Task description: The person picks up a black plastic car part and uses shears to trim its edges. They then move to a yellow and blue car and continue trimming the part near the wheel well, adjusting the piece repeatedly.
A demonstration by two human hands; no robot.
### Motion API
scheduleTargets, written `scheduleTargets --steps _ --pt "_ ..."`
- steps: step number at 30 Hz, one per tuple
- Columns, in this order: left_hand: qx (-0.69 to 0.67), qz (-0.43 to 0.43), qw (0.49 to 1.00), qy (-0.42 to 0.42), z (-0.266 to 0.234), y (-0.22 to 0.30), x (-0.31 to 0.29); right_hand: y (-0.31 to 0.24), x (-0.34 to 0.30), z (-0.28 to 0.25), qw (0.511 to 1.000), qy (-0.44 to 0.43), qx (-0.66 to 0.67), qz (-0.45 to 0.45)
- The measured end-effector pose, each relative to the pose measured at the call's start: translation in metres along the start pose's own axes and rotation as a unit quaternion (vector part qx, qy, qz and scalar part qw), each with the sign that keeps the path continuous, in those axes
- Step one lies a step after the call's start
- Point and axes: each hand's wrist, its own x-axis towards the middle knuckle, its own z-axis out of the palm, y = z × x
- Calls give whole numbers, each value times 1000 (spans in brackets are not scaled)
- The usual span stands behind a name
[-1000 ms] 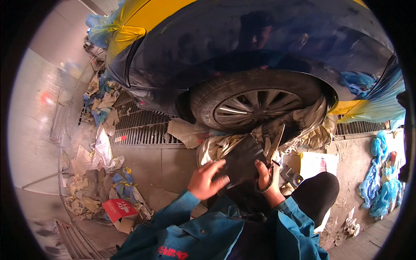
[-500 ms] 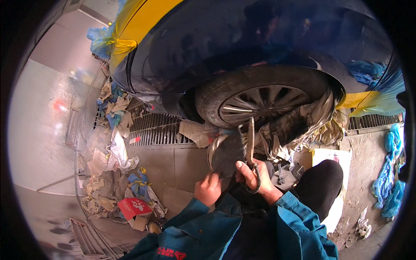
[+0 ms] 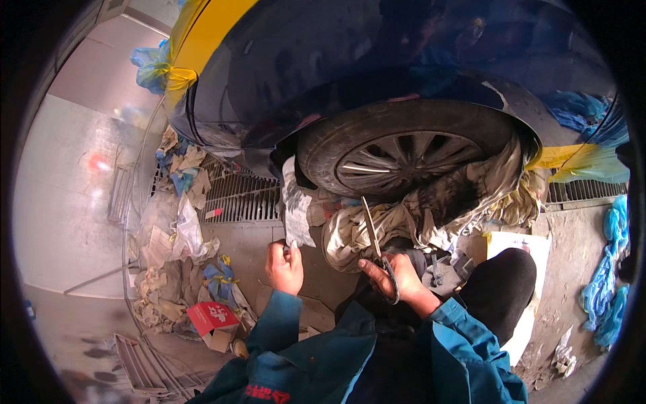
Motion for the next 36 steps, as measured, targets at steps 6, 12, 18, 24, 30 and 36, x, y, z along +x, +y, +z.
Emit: scheduleTargets --steps 6,12,18,24,30,36 --pt "-23 -11 1000 17 28 0 34 4 -1 -3 998 -5 -52 -20" --pt "-87 -11 995 48 61 4 75 -7 0 -11 997 -15 -68 -17" --pt "-147 7 984 102 93 8 107 -9 -2 -12 998 -32 -59 -19" --pt "-295 -49 945 131 113 23 124 -9 2 -18 997 -28 -58 -31" --pt "-426 -94 877 202 126 44 129 -10 1 -20 998 -50 -47 7" --pt "-526 -150 801 241 130 61 139 -9 4 -27 997 -65 -29 18"
